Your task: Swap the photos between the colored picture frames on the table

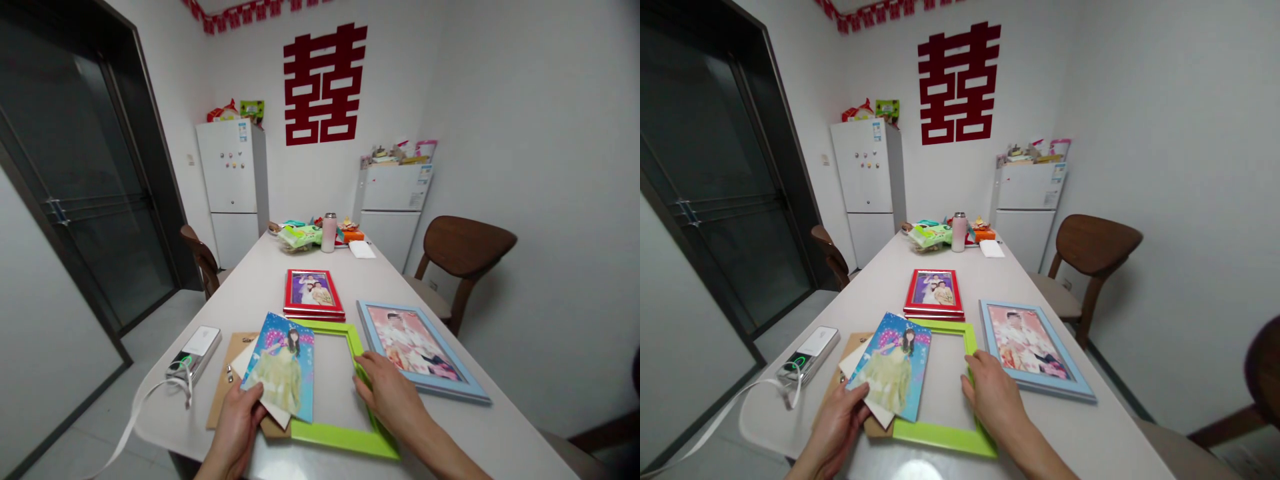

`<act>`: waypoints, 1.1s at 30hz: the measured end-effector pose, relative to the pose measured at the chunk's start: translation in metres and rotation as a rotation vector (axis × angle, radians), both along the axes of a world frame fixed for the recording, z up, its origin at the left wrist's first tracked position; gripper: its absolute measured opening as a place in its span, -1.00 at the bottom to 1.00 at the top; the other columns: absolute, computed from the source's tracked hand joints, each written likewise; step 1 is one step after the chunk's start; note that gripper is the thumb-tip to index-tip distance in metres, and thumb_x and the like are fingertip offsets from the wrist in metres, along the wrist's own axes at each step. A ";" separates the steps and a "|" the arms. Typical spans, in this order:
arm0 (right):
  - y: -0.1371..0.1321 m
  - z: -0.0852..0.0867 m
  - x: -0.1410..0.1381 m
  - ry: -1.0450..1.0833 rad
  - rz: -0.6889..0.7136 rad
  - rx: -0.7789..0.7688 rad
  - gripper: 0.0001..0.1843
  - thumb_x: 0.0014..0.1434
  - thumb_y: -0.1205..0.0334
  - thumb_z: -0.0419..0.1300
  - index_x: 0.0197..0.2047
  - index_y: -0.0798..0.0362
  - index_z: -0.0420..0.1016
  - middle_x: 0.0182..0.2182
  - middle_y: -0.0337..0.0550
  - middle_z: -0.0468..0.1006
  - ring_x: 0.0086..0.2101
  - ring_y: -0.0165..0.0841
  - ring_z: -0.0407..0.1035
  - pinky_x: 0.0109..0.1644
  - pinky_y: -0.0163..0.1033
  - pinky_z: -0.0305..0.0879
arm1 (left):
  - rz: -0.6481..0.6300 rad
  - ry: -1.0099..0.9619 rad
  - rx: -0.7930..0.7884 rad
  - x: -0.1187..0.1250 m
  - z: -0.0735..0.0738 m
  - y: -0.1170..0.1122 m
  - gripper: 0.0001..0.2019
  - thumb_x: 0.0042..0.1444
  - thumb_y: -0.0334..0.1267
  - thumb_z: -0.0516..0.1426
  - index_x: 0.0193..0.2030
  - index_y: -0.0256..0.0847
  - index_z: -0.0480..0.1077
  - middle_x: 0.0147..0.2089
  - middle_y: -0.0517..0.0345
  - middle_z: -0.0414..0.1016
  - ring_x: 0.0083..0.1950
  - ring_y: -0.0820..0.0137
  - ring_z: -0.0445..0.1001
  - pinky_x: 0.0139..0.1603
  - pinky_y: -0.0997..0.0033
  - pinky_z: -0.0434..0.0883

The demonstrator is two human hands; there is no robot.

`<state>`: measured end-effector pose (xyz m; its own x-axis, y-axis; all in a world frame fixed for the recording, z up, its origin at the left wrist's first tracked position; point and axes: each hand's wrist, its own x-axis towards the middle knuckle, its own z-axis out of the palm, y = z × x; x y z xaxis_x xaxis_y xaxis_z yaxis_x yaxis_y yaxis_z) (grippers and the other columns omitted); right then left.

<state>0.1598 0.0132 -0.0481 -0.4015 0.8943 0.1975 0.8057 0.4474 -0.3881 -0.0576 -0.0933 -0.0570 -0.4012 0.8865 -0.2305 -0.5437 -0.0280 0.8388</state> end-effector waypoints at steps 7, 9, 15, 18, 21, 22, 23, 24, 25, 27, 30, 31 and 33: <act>-0.024 0.009 -0.039 0.916 0.129 -0.793 -0.47 0.06 0.00 -0.06 0.03 0.15 0.19 -0.32 -0.05 0.49 -0.35 -0.31 0.39 -0.25 -0.16 0.28 | -0.033 -0.126 0.145 0.023 0.016 -0.003 -0.65 -0.07 -0.35 0.13 -0.08 -0.17 0.22 -0.18 0.12 0.48 -0.09 0.31 0.41 -0.12 0.36 0.38; -0.030 0.016 -0.050 1.162 0.209 -0.994 -0.49 0.06 -0.02 -0.04 -0.01 0.14 0.24 -0.33 -0.06 0.50 -0.33 -0.31 0.40 -0.23 -0.17 0.29 | -0.072 -0.134 0.176 0.032 0.019 -0.003 -0.64 -0.07 -0.34 0.14 -0.08 -0.17 0.22 -0.18 0.11 0.47 -0.09 0.29 0.41 -0.11 0.35 0.37; -0.026 0.029 -0.051 1.365 0.242 -0.898 -0.58 -0.03 0.07 0.13 -0.14 0.14 0.35 -0.35 -0.07 0.52 -0.34 -0.27 0.40 -0.20 -0.13 0.28 | -0.183 0.079 0.215 0.016 0.026 0.005 -0.60 -0.12 -0.28 0.17 -0.09 -0.23 0.25 -0.15 0.04 0.45 -0.10 0.23 0.40 -0.10 0.28 0.34; -0.021 0.024 -0.044 1.210 0.305 -0.748 -0.65 -0.05 0.08 0.15 -0.23 0.15 0.42 -0.40 -0.12 0.53 -0.35 -0.28 0.39 -0.19 -0.13 0.27 | -0.097 0.350 0.265 -0.003 0.034 0.013 -0.58 -0.16 -0.31 0.19 -0.09 -0.23 0.26 -0.10 0.06 0.42 -0.05 0.23 0.35 -0.06 0.31 0.30; -0.023 0.017 -0.043 1.109 0.379 -0.665 -0.69 -0.03 0.09 0.13 -0.28 0.14 0.44 -0.40 -0.15 0.53 -0.35 -0.30 0.37 -0.20 -0.18 0.27 | -0.187 0.526 0.290 -0.009 0.037 0.017 -0.61 -0.14 -0.30 0.19 -0.10 -0.25 0.29 -0.09 0.03 0.41 -0.01 0.21 0.31 -0.02 0.27 0.26; -0.024 0.015 -0.044 1.097 0.398 -0.674 -0.69 -0.02 0.09 0.12 -0.27 0.14 0.44 -0.40 -0.15 0.52 -0.35 -0.30 0.37 -0.21 -0.18 0.27 | -0.223 0.557 0.277 -0.008 0.036 0.018 -0.64 -0.11 -0.28 0.17 -0.11 -0.25 0.30 -0.10 0.03 0.42 -0.01 0.20 0.32 -0.01 0.25 0.26; -0.026 0.013 -0.046 1.091 0.407 -0.685 -0.68 -0.01 0.08 0.11 -0.26 0.14 0.43 -0.39 -0.15 0.52 -0.36 -0.30 0.37 -0.22 -0.18 0.28 | -0.239 0.576 0.259 -0.005 0.034 0.018 -0.66 -0.09 -0.27 0.15 -0.12 -0.26 0.32 -0.12 0.03 0.43 -0.03 0.20 0.33 -0.02 0.23 0.26; -0.027 0.011 -0.047 1.089 0.406 -0.685 -0.67 -0.01 0.07 0.10 -0.25 0.13 0.42 -0.37 -0.14 0.52 -0.35 -0.30 0.37 -0.22 -0.18 0.29 | -0.232 0.585 0.239 -0.002 0.031 0.017 -0.69 -0.07 -0.25 0.14 -0.14 -0.26 0.33 -0.14 0.04 0.45 -0.05 0.21 0.34 -0.02 0.23 0.26; -0.028 0.009 -0.048 1.088 0.395 -0.669 -0.66 -0.02 0.07 0.11 -0.24 0.13 0.40 -0.36 -0.14 0.52 -0.34 -0.29 0.37 -0.22 -0.18 0.29 | -0.217 0.581 0.222 0.001 0.028 0.016 -0.71 -0.06 -0.23 0.14 -0.16 -0.27 0.35 -0.16 0.05 0.46 -0.07 0.21 0.36 -0.03 0.23 0.27; -0.029 0.005 -0.050 1.092 0.346 -0.618 -0.63 -0.05 0.06 0.13 -0.23 0.13 0.37 -0.32 -0.11 0.51 -0.30 -0.27 0.36 -0.18 -0.16 0.28 | -0.198 0.536 0.213 0.006 0.023 0.014 -0.72 -0.05 -0.22 0.13 -0.18 -0.27 0.36 -0.20 0.07 0.48 -0.12 0.23 0.39 -0.07 0.24 0.29; -0.031 -0.002 -0.052 1.121 0.234 -0.592 -0.57 -0.09 0.04 0.16 -0.18 0.14 0.33 -0.26 -0.06 0.49 -0.24 -0.22 0.35 -0.15 -0.14 0.28 | -0.250 0.427 0.215 0.011 0.018 0.011 -0.70 -0.06 -0.21 0.14 -0.16 -0.26 0.34 -0.20 0.07 0.48 -0.14 0.26 0.40 -0.06 0.25 0.28; -0.031 -0.003 -0.053 1.146 0.204 -0.596 -0.55 -0.09 0.04 0.15 -0.16 0.14 0.31 -0.24 -0.06 0.48 -0.22 -0.22 0.34 -0.15 -0.14 0.28 | -0.286 0.389 0.213 0.012 0.018 0.010 -0.69 -0.05 -0.20 0.14 -0.14 -0.26 0.33 -0.18 0.06 0.47 -0.13 0.26 0.40 -0.05 0.25 0.27; -0.030 -0.004 -0.053 1.211 0.186 -0.621 -0.54 -0.07 0.06 0.14 -0.12 0.12 0.27 -0.20 -0.06 0.46 -0.20 -0.23 0.34 -0.15 -0.15 0.28 | -0.370 0.325 0.202 0.012 0.019 0.009 -0.65 -0.05 -0.17 0.13 -0.10 -0.26 0.31 -0.16 0.05 0.46 -0.11 0.25 0.39 -0.05 0.23 0.27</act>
